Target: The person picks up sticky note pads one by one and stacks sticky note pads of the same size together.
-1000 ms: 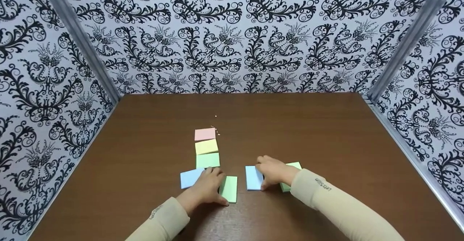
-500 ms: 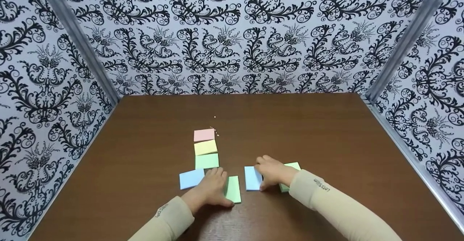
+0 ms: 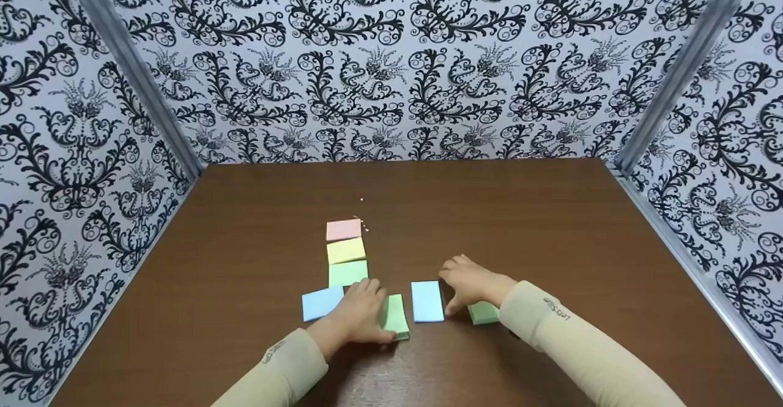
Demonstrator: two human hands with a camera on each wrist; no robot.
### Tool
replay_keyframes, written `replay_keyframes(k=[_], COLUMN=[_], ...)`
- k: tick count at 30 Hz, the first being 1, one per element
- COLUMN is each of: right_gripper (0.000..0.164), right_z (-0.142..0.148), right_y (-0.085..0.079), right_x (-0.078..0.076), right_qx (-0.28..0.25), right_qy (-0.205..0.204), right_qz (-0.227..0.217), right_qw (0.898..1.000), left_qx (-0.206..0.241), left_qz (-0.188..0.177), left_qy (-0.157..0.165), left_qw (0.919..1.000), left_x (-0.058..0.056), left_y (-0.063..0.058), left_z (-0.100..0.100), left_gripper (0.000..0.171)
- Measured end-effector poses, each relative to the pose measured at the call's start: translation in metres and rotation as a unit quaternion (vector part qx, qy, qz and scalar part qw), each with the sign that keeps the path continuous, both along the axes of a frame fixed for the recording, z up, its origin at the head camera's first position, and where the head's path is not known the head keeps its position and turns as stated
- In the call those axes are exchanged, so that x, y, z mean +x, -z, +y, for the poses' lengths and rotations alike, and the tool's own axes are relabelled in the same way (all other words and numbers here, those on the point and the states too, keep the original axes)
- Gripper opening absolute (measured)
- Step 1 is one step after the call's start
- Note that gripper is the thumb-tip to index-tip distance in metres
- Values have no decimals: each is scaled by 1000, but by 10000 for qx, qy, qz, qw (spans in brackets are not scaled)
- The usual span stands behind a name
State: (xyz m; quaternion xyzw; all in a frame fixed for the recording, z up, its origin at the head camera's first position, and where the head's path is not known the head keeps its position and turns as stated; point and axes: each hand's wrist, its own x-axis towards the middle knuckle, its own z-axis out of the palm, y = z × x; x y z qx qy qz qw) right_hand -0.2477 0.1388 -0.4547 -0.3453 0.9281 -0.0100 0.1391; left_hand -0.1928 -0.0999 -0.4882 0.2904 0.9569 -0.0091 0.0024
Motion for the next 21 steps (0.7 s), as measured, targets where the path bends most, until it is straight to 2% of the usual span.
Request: replay_keyframes(k=[5, 9, 13, 16, 18, 21], right_gripper=[70, 69, 69, 69, 69, 67], right_z=[2, 3, 4, 5, 6, 8], right_y=[3, 4, 1, -2, -3, -6], right_x=[1, 2, 2, 2, 2, 2], right_qx=[-73, -123, -232, -280, -323, -416], right_qy=[-99, -66, 2, 86, 142, 237], right_qz=[14, -9, -94, -229, -344, -438], right_qw=[9999, 9999, 9997, 9993, 9988, 9979], left_qx=[-180, -140, -42, -14, 116, 510], left_qz=[-118, -253, -377, -249, -63, -16], left_qy=[34, -55, -103, -212, -528, -1323], left_qw=[9998, 9996, 9992, 9995, 9985, 9899], left_x=[1, 0, 1, 2, 4, 6], left_y=[3, 6, 4, 0, -3, -7], left_z=[2, 3, 4, 6, 9, 17], left_gripper=[81, 87, 94, 96, 86, 65])
